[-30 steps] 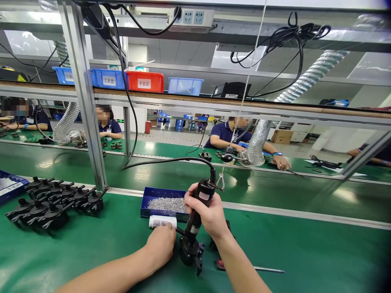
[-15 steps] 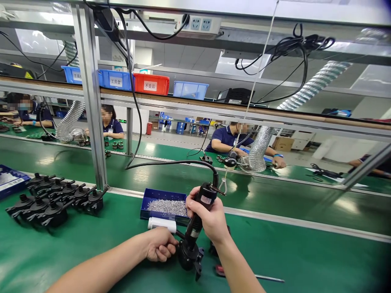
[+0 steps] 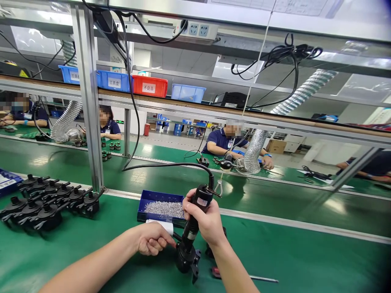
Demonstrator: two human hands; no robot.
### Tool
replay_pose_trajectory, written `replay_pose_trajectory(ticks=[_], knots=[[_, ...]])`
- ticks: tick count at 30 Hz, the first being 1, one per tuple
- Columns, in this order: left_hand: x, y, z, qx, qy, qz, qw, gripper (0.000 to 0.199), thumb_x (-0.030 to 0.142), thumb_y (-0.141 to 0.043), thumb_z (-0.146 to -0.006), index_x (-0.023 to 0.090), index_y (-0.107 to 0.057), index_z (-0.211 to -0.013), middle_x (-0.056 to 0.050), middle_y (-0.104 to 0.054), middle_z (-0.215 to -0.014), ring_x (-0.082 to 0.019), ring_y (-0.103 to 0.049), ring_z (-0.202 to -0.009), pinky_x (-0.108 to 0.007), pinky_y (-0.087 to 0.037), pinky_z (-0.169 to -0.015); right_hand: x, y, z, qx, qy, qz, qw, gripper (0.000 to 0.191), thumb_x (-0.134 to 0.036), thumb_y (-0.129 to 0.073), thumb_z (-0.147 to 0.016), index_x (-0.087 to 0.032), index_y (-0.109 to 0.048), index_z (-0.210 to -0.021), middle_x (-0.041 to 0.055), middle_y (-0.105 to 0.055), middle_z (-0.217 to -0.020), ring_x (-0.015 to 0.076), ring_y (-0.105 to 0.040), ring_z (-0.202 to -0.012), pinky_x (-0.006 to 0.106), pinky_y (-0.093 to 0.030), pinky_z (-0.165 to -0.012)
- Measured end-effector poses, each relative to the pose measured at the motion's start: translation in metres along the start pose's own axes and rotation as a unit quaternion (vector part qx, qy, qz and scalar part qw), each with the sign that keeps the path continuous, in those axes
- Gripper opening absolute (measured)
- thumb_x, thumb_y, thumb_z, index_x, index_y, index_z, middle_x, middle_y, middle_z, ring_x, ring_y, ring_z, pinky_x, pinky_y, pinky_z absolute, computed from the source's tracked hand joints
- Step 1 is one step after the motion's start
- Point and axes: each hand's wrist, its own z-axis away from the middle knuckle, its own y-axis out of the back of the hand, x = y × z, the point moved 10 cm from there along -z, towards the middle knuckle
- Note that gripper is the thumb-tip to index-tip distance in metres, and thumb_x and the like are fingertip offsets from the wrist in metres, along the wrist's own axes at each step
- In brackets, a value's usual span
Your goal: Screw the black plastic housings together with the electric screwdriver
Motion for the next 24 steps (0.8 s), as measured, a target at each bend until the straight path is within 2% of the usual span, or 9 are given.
replay_pose_trajectory(ticks=[2,4,7,11,15,18,21,22,24], knots=[[-0.007,-0.004,-0.001,0.042,0.007,-0.022,0.999,0.043,0.039,-0.097,-0.074,0.020,-0.058,-0.067,0.008,-0.039,-0.048,-0.004,-0.023,-0.033,-0.017,-0.015,-0.032,0.000,-0.001,0.000,0.001,0.000,-0.001,1.000,0.025,-0.034,-0.086,-0.083,-0.022,-0.068,-0.095,-0.0025,-0.070,-0.068,0.0146,-0.060,-0.051,0.029,-0.049,-0.054],[-0.012,-0.004,-0.002,0.107,0.005,-0.063,0.992,0.050,0.044,-0.100,-0.069,0.022,-0.056,-0.066,0.007,-0.044,-0.047,-0.006,-0.029,-0.033,-0.019,-0.012,-0.033,-0.001,-0.002,0.001,0.003,-0.001,-0.002,1.000,0.025,-0.034,-0.086,-0.082,-0.022,-0.067,-0.095,-0.0023,-0.069,-0.068,0.0147,-0.059,-0.051,0.029,-0.049,-0.054],[-0.012,-0.005,-0.005,0.167,0.007,-0.096,0.981,0.052,0.041,-0.103,-0.066,0.023,-0.054,-0.066,0.008,-0.046,-0.044,-0.008,-0.033,-0.034,-0.020,-0.017,-0.035,-0.002,-0.002,0.001,0.002,-0.004,-0.008,1.000,0.027,-0.035,-0.086,-0.081,-0.022,-0.067,-0.094,-0.0021,-0.069,-0.067,0.0146,-0.059,-0.050,0.029,-0.049,-0.053],[-0.013,-0.011,-0.016,0.157,0.048,-0.070,0.984,0.053,0.023,-0.101,-0.067,0.023,-0.049,-0.072,0.006,-0.055,-0.051,-0.010,-0.048,-0.040,-0.021,-0.042,-0.040,0.000,0.001,-0.001,-0.009,-0.007,-0.035,0.999,0.030,-0.037,-0.088,-0.080,-0.023,-0.065,-0.093,-0.0028,-0.069,-0.066,0.0143,-0.058,-0.048,0.028,-0.047,-0.050],[-0.013,-0.016,-0.018,0.136,0.069,-0.037,0.988,0.048,0.015,-0.097,-0.070,0.022,-0.052,-0.086,0.003,-0.068,-0.069,-0.013,-0.063,-0.050,-0.032,-0.065,-0.055,0.007,0.000,-0.004,-0.024,-0.012,-0.092,0.995,0.031,-0.037,-0.089,-0.078,-0.024,-0.064,-0.092,-0.0040,-0.067,-0.065,0.0134,-0.056,-0.046,0.027,-0.046,-0.048],[-0.015,-0.018,-0.012,0.133,0.061,-0.009,0.989,0.051,0.016,-0.095,-0.072,0.023,-0.051,-0.098,0.001,-0.074,-0.083,-0.016,-0.070,-0.056,-0.036,-0.068,-0.057,0.010,-0.003,-0.006,-0.035,-0.012,-0.112,0.993,0.032,-0.037,-0.089,-0.076,-0.024,-0.063,-0.091,-0.0045,-0.066,-0.063,0.0126,-0.054,-0.045,0.027,-0.046,-0.047],[-0.015,-0.017,-0.007,0.142,0.050,-0.014,0.989,0.055,0.018,-0.094,-0.075,0.024,-0.049,-0.107,0.001,-0.076,-0.091,-0.015,-0.070,-0.055,-0.035,-0.068,-0.055,0.010,-0.003,-0.006,-0.041,-0.009,-0.111,0.993,0.032,-0.036,-0.089,-0.077,-0.023,-0.065,-0.092,-0.0042,-0.067,-0.064,0.0127,-0.056,-0.046,0.026,-0.046,-0.048],[-0.014,-0.017,-0.007,0.143,0.046,-0.020,0.988,0.056,0.020,-0.094,-0.076,0.025,-0.049,-0.108,0.001,-0.075,-0.092,-0.014,-0.069,-0.055,-0.035,-0.068,-0.055,0.009,-0.006,-0.005,-0.056,-0.010,-0.112,0.992,0.032,-0.036,-0.090,-0.078,-0.023,-0.065,-0.093,-0.0039,-0.068,-0.066,0.0126,-0.056,-0.047,0.026,-0.046,-0.049],[-0.014,-0.017,-0.009,0.134,0.046,-0.027,0.990,0.057,0.023,-0.096,-0.075,0.024,-0.049,-0.108,0.001,-0.074,-0.094,-0.014,-0.070,-0.056,-0.036,-0.069,-0.057,0.008,-0.022,0.001,-0.134,-0.025,-0.121,0.983,0.033,-0.036,-0.091,-0.078,-0.023,-0.066,-0.095,-0.0036,-0.068,-0.068,0.0126,-0.056,-0.049,0.026,-0.046,-0.050]])
